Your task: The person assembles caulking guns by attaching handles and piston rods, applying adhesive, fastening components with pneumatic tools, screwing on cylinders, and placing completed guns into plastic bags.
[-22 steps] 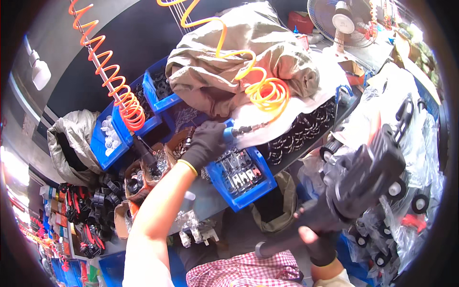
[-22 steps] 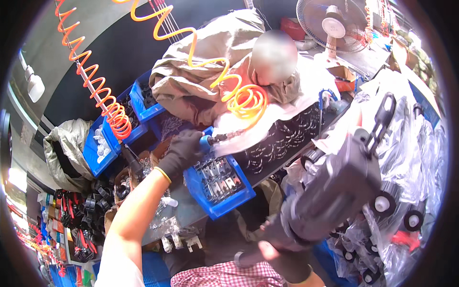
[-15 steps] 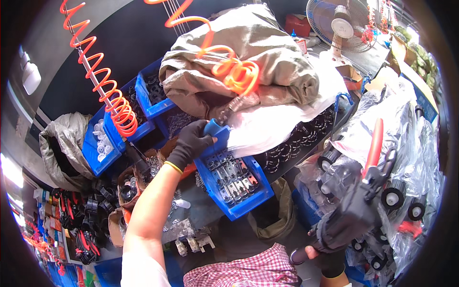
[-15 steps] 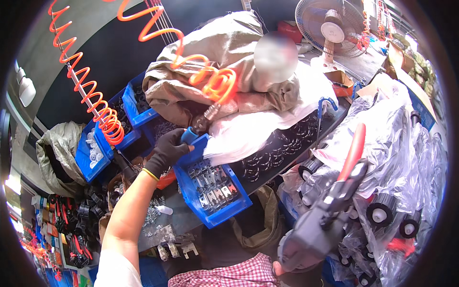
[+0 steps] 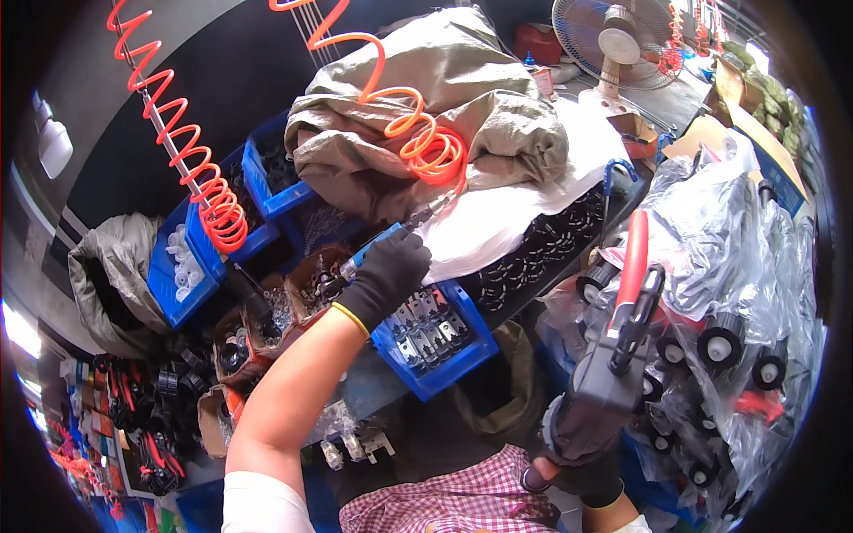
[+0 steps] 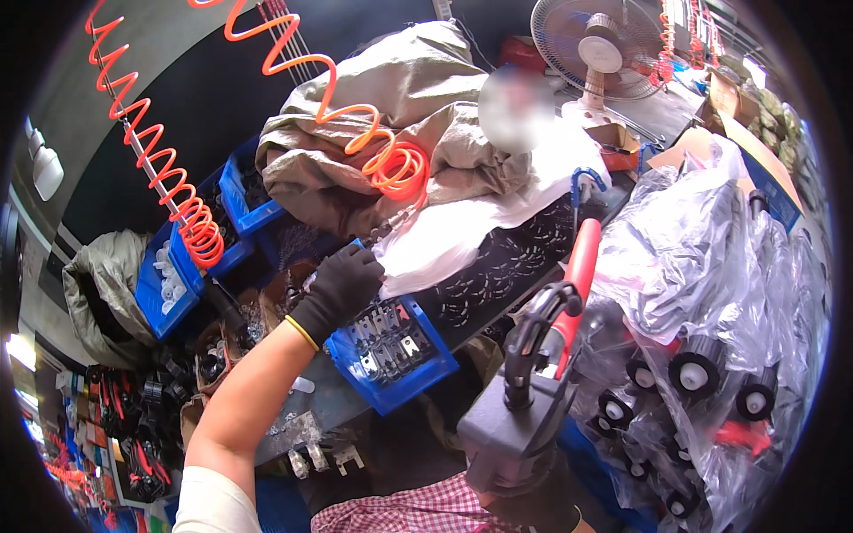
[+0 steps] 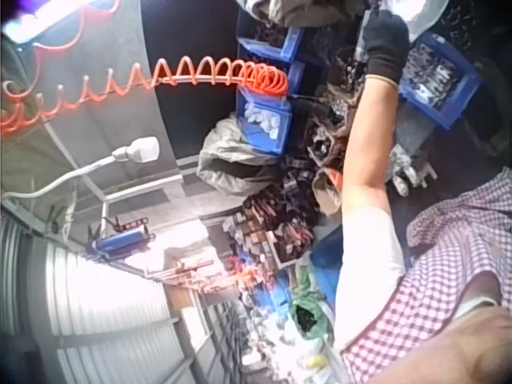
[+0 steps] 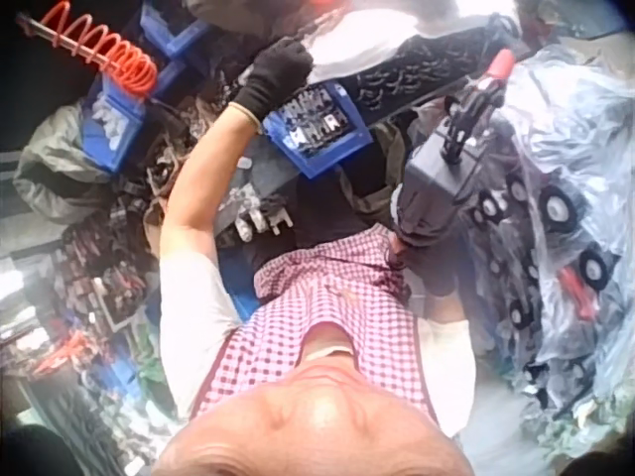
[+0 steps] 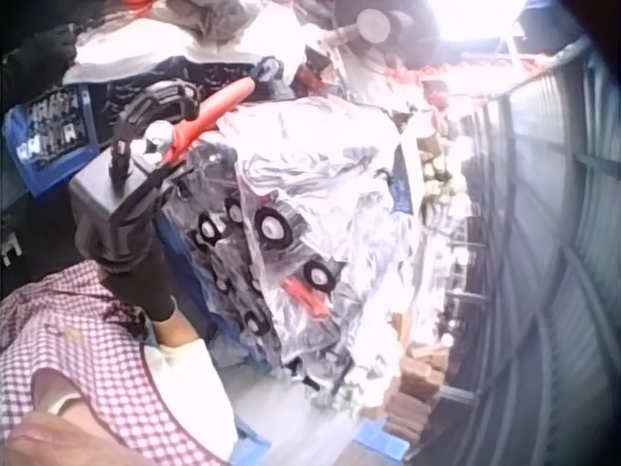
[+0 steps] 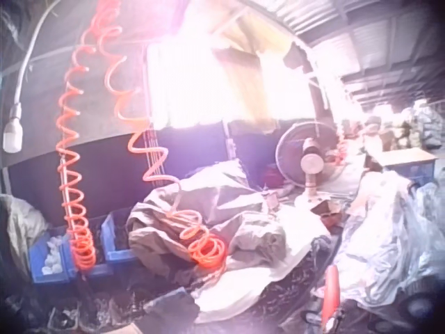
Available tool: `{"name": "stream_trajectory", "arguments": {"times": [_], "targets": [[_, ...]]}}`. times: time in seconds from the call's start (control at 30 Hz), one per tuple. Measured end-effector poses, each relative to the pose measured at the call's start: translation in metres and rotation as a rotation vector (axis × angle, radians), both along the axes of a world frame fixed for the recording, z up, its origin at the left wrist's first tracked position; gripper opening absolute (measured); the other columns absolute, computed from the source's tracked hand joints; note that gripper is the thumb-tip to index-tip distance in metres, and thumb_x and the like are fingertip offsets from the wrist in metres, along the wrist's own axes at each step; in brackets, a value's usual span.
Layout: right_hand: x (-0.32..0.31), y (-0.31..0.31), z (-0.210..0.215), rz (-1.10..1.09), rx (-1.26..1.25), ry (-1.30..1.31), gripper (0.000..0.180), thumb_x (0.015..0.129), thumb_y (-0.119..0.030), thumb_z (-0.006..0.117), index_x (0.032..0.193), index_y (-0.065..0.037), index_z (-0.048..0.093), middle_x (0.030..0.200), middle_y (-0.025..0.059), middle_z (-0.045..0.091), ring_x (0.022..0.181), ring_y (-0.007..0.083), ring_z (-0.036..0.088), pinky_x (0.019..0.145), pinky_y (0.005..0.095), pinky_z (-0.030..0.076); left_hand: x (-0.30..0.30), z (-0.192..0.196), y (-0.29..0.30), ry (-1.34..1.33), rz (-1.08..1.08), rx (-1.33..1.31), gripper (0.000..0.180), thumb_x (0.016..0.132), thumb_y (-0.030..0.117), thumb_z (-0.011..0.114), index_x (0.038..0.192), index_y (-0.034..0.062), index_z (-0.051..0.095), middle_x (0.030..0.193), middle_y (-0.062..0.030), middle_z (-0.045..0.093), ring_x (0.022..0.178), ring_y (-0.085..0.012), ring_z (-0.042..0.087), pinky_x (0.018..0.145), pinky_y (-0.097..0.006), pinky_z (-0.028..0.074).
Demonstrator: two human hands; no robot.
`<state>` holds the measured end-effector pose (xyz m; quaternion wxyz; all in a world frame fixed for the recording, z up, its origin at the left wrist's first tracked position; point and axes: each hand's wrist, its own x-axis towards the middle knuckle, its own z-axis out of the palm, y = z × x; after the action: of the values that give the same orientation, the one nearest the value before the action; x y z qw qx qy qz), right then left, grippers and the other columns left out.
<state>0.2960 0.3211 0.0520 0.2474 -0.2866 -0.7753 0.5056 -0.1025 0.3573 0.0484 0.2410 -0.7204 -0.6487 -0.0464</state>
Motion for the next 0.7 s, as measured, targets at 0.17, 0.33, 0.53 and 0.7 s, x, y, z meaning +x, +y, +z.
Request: {"name": "stream_trajectory", "arguments": {"times": [0.17,0.33,0.53,0.7], "targets": [[0.013,-0.003,-0.011,0.001,0.362,-0.1,0.05,0.07,-0.035,0.073,0.114,-0.013,0.063,0.106,0.0099,0.064,0.102,0.0319,0.061,0.089,0.0443,0.049,0.015,0.051,0.008,-0.335,0.148,-0.151,0.017,0.071,0.018,0.074,0.066,0.0063,0.063,0.071,-0.0086,0.065,0.068,-0.0244,0.063,0.062,-0.037,0.051],[0.025,-0.001,-0.043,0.144,0.728,-0.281,0.055,0.072,-0.028,0.07,0.123,-0.013,0.059,0.119,0.0126,0.06,0.105,0.033,0.061,0.089,0.0464,0.051,0.088,0.146,-0.017,-1.187,-0.212,-0.989,0.021,0.069,0.013,0.083,0.068,0.0053,0.063,0.066,0.0001,0.064,0.067,-0.0057,0.058,0.061,-0.025,0.043],[0.018,-0.011,-0.086,0.484,0.565,0.018,0.056,0.077,-0.025,0.069,0.13,-0.009,0.056,0.116,0.0132,0.064,0.099,0.03,0.067,0.087,0.0407,0.054,0.135,0.203,-0.022,-1.051,-0.156,-0.483,0.019,0.075,-0.004,0.068,0.089,0.0004,0.057,0.083,-0.0005,0.06,0.076,-0.0055,0.055,0.071,-0.026,0.049],[0.006,-0.021,-0.045,0.404,0.096,0.35,0.05,0.073,-0.029,0.081,0.111,-0.002,0.064,0.09,0.0094,0.069,0.075,0.0219,0.07,0.067,0.0332,0.057,0.149,0.201,-0.022,-0.868,-0.205,-0.153,0.015,0.079,0.003,0.07,0.091,-0.0006,0.061,0.072,-0.0085,0.062,0.066,-0.0118,0.061,0.062,-0.029,0.049]]}}
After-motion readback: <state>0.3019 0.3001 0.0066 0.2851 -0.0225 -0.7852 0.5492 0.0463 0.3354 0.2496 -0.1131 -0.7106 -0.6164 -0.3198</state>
